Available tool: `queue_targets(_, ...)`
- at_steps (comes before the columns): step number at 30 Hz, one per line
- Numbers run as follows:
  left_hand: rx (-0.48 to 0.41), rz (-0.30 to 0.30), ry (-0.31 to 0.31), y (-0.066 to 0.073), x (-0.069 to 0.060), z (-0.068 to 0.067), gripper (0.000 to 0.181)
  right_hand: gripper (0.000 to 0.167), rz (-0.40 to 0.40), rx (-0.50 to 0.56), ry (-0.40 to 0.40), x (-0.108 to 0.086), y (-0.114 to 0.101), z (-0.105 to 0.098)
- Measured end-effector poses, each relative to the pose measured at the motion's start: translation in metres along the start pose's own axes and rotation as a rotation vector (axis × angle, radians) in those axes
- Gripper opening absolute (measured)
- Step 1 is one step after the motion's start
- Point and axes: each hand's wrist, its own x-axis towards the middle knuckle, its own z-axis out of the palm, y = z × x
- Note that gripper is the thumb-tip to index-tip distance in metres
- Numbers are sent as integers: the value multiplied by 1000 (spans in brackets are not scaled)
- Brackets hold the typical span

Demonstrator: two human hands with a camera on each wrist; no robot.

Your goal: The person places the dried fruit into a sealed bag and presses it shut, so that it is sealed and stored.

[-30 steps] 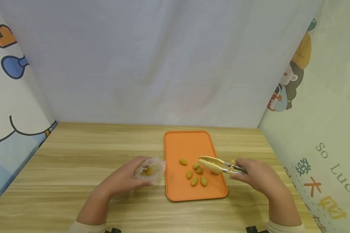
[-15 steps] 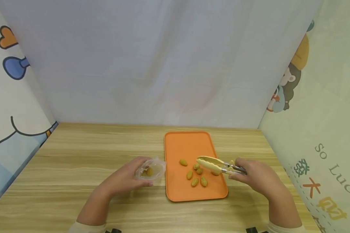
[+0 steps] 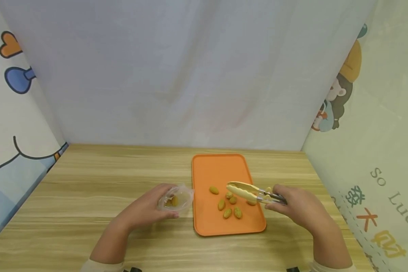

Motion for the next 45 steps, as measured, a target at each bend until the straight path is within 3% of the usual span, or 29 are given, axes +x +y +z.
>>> queue_targets(15,-3,14,-8,-9,1,-4,75,33,-61,-32,106,4,-13,9)
queue_targets(29,-8,2,-3,-11,-1,-4,76,32,-111,-55,152,8,-23,12)
queue_targets(39,6,18,3,-11,-1,-4,76,33,-180,-37,216,11,-29,17)
queue_targets(45,4,-6,1,-10,-1,-4,75,34,-230,-50,257,13,-32,20)
